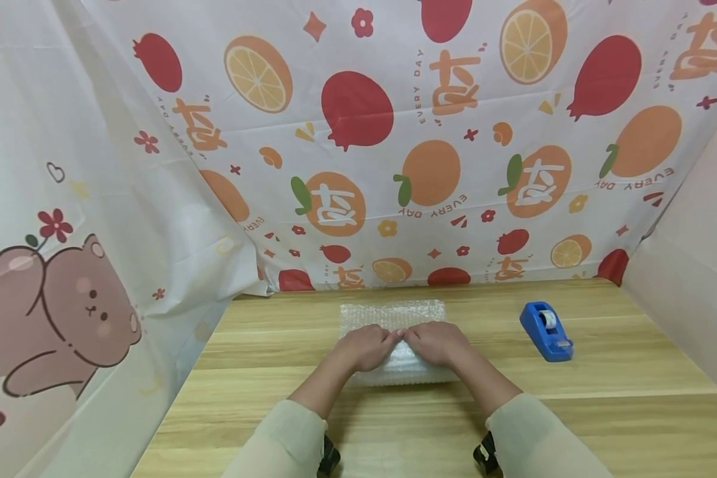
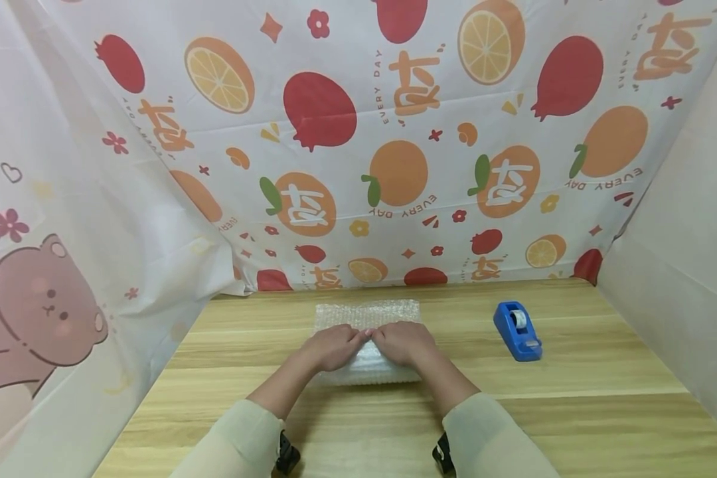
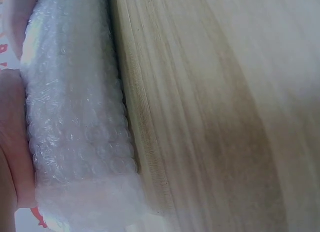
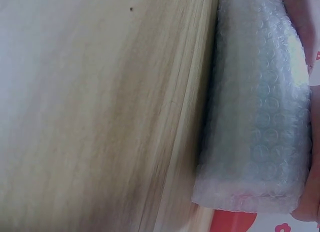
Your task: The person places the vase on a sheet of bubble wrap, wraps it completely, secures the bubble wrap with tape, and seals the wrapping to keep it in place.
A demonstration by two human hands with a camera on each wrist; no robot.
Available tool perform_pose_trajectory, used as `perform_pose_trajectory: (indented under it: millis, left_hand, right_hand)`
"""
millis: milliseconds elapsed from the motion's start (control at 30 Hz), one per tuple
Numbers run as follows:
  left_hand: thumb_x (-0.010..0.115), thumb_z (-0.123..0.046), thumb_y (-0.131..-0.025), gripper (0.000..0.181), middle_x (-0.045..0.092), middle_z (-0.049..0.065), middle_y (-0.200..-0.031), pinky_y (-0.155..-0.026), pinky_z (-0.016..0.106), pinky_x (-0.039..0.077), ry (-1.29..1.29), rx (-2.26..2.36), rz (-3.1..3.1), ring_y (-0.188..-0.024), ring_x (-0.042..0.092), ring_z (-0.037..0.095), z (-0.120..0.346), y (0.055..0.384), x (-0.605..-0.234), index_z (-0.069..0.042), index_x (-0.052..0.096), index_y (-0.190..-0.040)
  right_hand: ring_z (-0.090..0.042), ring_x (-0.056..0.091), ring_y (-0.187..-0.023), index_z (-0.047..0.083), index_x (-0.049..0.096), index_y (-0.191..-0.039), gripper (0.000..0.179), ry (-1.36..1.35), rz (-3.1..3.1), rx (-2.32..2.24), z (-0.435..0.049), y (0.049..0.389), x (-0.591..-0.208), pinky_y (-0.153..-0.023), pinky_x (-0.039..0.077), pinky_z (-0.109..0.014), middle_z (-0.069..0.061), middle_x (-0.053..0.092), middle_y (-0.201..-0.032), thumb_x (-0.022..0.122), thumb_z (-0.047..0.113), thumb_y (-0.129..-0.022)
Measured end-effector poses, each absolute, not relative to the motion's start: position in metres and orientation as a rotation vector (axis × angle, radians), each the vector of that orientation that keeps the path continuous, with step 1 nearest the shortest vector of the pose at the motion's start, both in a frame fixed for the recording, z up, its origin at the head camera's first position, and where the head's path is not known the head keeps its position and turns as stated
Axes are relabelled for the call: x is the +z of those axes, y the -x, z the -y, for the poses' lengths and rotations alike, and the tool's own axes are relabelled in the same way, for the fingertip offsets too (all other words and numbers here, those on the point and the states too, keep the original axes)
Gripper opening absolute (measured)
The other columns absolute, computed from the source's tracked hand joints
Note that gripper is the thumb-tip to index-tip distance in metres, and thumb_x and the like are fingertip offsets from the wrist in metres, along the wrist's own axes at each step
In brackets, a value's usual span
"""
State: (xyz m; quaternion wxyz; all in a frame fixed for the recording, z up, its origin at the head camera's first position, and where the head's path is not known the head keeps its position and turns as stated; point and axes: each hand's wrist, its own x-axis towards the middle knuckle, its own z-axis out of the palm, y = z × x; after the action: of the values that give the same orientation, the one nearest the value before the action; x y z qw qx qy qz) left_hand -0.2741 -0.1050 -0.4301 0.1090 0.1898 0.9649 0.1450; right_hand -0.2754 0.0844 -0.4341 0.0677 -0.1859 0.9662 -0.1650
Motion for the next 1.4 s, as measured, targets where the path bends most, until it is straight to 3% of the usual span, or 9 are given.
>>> perform_pose_trajectory:
  millis: [333, 433, 600, 667, 867, 1100, 1400]
  left_hand:
    - [0.013, -0.065, -0.1, 0.077, 0.061, 0.004, -0.137, -0.108, 0.045, 0.041, -0.573, 0.405, -2.832, -0.132, 0.052, 0.026, 0.099, 0.274, -0.432, -0.016, 0.062, -0.134]
    - [0.014, -0.061, -0.102, 0.073, 0.06, 0.004, -0.138, -0.108, 0.044, 0.041, -0.578, 0.4, -2.829, -0.132, 0.051, 0.027, 0.098, 0.273, -0.431, -0.017, 0.061, -0.135]
    - [0.015, -0.057, -0.103, 0.069, 0.062, 0.004, -0.135, -0.108, 0.044, 0.042, -0.596, 0.403, -2.818, -0.13, 0.053, 0.027, 0.098, 0.275, -0.43, -0.017, 0.063, -0.134]
    - [0.016, -0.057, -0.104, 0.07, 0.063, 0.005, -0.133, -0.106, 0.045, 0.043, -0.592, 0.406, -2.814, -0.128, 0.055, 0.027, 0.099, 0.276, -0.429, -0.016, 0.065, -0.13]
    - [0.018, -0.058, -0.103, 0.069, 0.063, 0.005, -0.134, -0.106, 0.047, 0.043, -0.55, 0.442, -2.783, -0.129, 0.054, 0.027, 0.1, 0.277, -0.426, -0.015, 0.065, -0.13]
    - [0.017, -0.063, -0.101, 0.075, 0.06, 0.008, -0.137, -0.108, 0.048, 0.04, -0.501, 0.495, -2.711, -0.131, 0.052, 0.03, 0.1, 0.274, -0.425, -0.012, 0.063, -0.132]
    - [0.02, -0.061, -0.102, 0.075, 0.055, 0.013, -0.141, -0.111, 0.05, 0.037, -0.456, 0.538, -2.674, -0.135, 0.047, 0.033, 0.1, 0.271, -0.424, -0.008, 0.06, -0.135]
  right_hand:
    - [-0.03, 0.051, -0.133, 0.019, 0.062, -0.135, 0.049, 0.56, -2.914, -0.599, -0.094, 0.273, -0.436, -0.109, 0.04, -0.051, -0.003, 0.059, -0.139, 0.029, 0.041, -0.105]
    - [-0.03, 0.055, -0.128, 0.016, 0.066, -0.129, 0.048, 0.637, -2.974, -0.622, -0.096, 0.272, -0.438, -0.105, 0.042, -0.052, -0.004, 0.064, -0.133, 0.032, 0.041, -0.106]
    - [-0.03, 0.06, -0.118, 0.021, 0.07, -0.12, 0.057, 0.816, -3.198, -0.344, -0.093, 0.263, -0.437, -0.106, 0.036, -0.061, -0.004, 0.07, -0.119, 0.035, 0.062, -0.099]
    - [-0.031, 0.059, -0.118, 0.021, 0.068, -0.122, 0.066, 0.873, -3.238, -0.237, -0.09, 0.258, -0.434, -0.107, 0.033, -0.064, -0.005, 0.069, -0.119, 0.035, 0.071, -0.094]
    - [-0.03, 0.062, -0.111, 0.017, 0.058, -0.135, 0.082, 0.821, -3.174, -0.177, -0.083, 0.247, -0.432, -0.093, 0.047, -0.053, -0.008, 0.068, -0.118, 0.031, 0.08, -0.089]
    - [-0.031, 0.064, -0.102, 0.016, 0.065, -0.128, 0.081, 0.712, -3.176, -0.116, -0.079, 0.24, -0.434, -0.087, 0.049, -0.051, -0.009, 0.069, -0.11, 0.031, 0.078, -0.09]
    - [-0.032, 0.065, -0.105, 0.014, 0.062, -0.131, 0.068, 0.718, -3.183, -0.193, -0.077, 0.238, -0.44, -0.089, 0.05, -0.049, -0.009, 0.069, -0.115, 0.033, 0.066, -0.097]
